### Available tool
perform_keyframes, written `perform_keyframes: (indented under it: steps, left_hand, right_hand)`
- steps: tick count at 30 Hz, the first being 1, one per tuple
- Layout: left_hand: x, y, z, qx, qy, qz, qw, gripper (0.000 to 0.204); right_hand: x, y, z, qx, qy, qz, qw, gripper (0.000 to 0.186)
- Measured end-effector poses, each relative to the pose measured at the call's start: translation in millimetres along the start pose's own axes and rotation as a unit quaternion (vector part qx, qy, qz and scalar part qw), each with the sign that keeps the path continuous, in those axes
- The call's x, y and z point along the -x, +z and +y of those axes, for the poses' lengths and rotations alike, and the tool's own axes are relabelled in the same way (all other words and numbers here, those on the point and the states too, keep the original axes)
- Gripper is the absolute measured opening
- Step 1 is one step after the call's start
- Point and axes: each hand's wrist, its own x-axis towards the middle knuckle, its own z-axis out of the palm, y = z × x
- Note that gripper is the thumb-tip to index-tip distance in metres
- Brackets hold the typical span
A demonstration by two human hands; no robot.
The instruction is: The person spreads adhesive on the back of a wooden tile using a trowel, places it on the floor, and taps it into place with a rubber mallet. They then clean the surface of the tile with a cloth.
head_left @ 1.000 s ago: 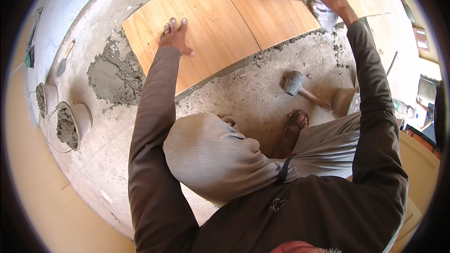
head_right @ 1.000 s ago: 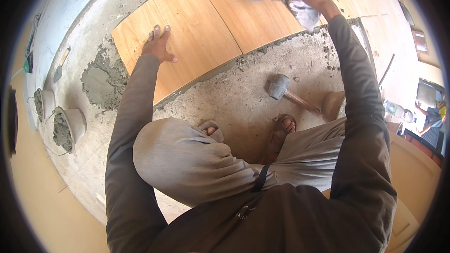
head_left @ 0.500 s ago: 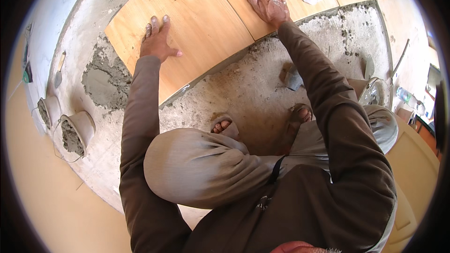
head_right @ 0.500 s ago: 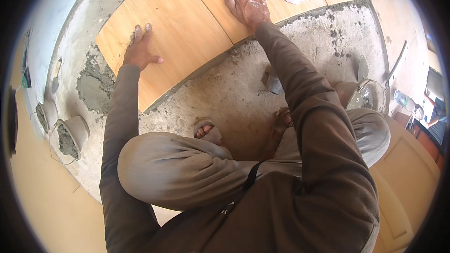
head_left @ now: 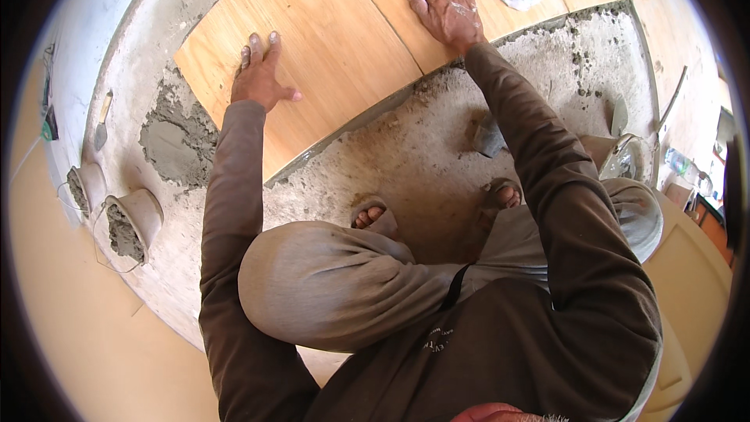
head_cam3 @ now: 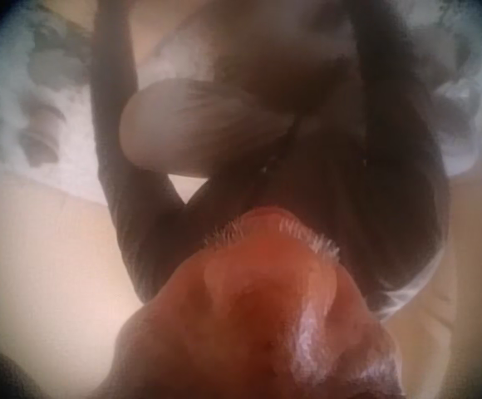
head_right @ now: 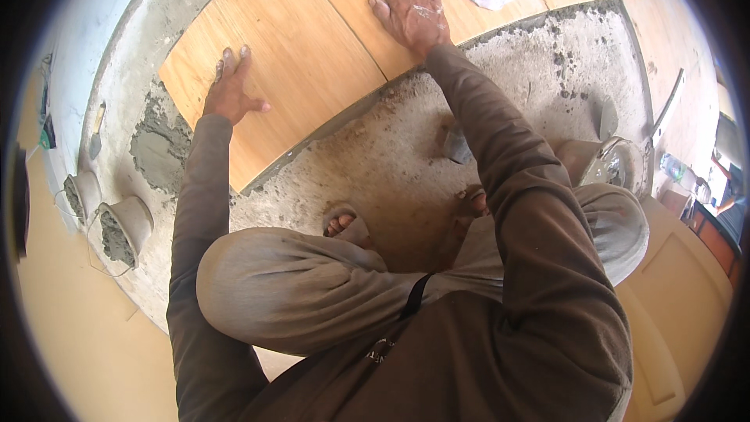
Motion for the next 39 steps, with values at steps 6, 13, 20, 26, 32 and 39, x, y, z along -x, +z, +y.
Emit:
perform_keyframes:
  steps: [6, 13, 20, 26, 32, 39]
  left_hand:
    - [0.0, -2.9, -3.7, -0.015, -0.011, -0.026, 0.999, 0.131]
    - [-5.8, -2.8, -0.5, -0.022, 0.007, -0.017, 1.000, 0.133]
    - [-0.2, -4.8, 6.7, -0.001, -0.004, -0.016, 1.000, 0.132]
    - [-4.3, -0.8, 2.8, 0.009, 0.002, -0.010, 1.000, 0.133]
    - [-3.5, 1.5, -0.9, 0.012, -0.005, -0.015, 1.000, 0.133]
    - [-4.2, -3.4, 6.8, -0.021, -0.025, -0.020, 0.999, 0.137]
  right_hand:
    - [-1.2, 2.9, -6.7, 0.005, 0.009, -0.020, 1.000, 0.058]
    - [-1.1, 3.8, -0.5, 0.023, 0.018, -0.046, 0.998, 0.059]
    - [1.0, -6.3, -4.3, -0.021, 0.039, -0.070, 0.997, 0.060]
    - [2.4, -13.4, -1.9, -0.044, 0.044, -0.070, 0.996, 0.059]
    - [2.0, -14.7, -5.3, -0.053, 0.042, -0.062, 0.996, 0.059]
    - [-3.4, -11.1, -1.6, -0.054, 0.027, -0.066, 0.996, 0.059]
